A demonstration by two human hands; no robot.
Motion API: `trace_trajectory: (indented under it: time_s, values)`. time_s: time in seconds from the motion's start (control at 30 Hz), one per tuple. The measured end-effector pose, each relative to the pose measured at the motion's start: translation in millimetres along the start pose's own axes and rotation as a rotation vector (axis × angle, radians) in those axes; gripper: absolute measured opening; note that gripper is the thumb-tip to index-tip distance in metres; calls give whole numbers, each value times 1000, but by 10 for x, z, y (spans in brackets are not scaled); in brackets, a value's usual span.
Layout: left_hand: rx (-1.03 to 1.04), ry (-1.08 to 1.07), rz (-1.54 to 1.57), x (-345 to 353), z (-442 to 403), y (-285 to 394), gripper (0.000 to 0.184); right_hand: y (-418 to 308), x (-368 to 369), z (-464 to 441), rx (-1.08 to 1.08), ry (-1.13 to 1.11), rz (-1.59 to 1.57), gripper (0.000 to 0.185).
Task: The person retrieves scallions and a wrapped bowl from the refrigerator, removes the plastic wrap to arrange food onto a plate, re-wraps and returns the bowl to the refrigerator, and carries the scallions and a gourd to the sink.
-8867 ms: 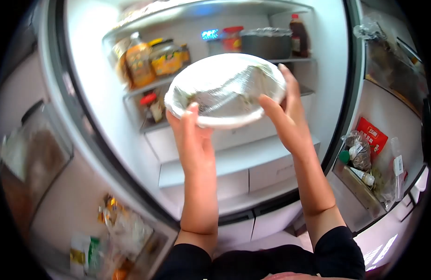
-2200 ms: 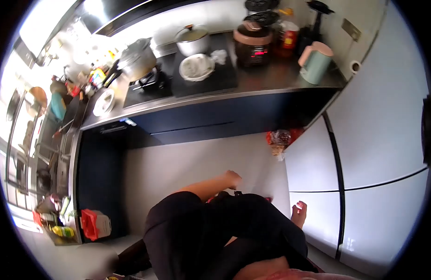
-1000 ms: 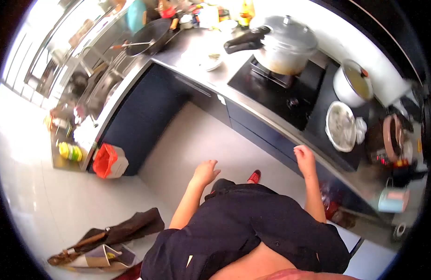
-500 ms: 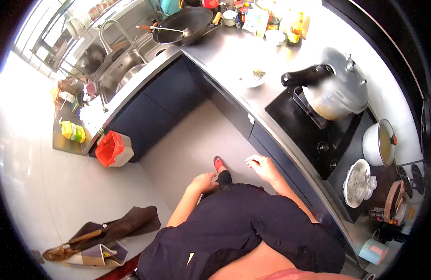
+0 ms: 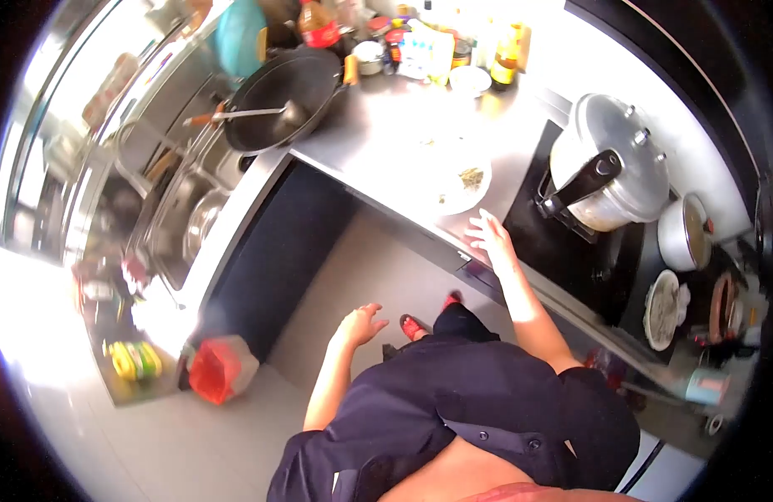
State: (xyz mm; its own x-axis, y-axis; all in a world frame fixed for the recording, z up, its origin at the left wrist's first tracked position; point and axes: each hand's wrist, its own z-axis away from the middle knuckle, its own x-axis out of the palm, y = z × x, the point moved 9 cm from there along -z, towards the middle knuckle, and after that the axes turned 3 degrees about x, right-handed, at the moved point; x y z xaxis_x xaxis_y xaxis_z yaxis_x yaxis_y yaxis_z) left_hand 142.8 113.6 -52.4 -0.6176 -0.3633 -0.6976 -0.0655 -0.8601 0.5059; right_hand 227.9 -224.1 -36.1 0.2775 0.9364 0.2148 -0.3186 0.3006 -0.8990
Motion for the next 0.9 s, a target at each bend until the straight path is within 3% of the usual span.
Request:
trace_trajectory:
  time_s: [0.1, 0.17, 0.2, 0.23, 0.27, 0.3, 0.33, 0.4, 0.47, 0.53, 0.6, 0.73, 0.9]
  values:
    - [115, -4, 60, -102, -388, 86, 49, -162, 66, -183, -5, 9, -77, 66]
    - [136, -18, 134, -221, -607, 160, 49, -153, 67, -460, 51, -6, -70, 52]
    - [182, 10, 208, -221, -779, 63, 49, -306, 171, -437, -74, -8, -246, 54]
    - [186, 26, 266, -423, -782, 247, 47, -65, 183, -626, -3, 30, -491, 49]
    - [220, 42, 373, -557, -824, 340, 44, -12, 172, -852, -106, 33, -262, 44]
    - [243, 57, 433, -700, -880, 403, 42, -36, 193, -870, -152, 0, -184, 41]
    - [254, 77, 503, -861, -913, 486, 40, -57, 193, -844, -195, 111, -167, 42]
    - [157, 64, 755, -1120, -1002, 571, 46, -125, 214, -708, -175, 91, -89, 48]
    - [218, 74, 896, -1288, -1327, 374, 61, 50, 237, -631, 61, 173, 45, 54]
    - [119, 133, 1064, -1464, -1695, 225, 67, -10, 377, -454, 146, 41, 137, 58]
    - [154, 177, 1131, -1637, -1979, 342, 67, 32, 481, -423, 73, -34, -5, 55]
    - [90, 158, 1042, -1736, -2428, 579, 69, 296, 521, -473, 169, -74, -294, 44]
    - [194, -32, 988, -1777, -2661, 694, 68, 263, 314, -465, 82, 233, -213, 28]
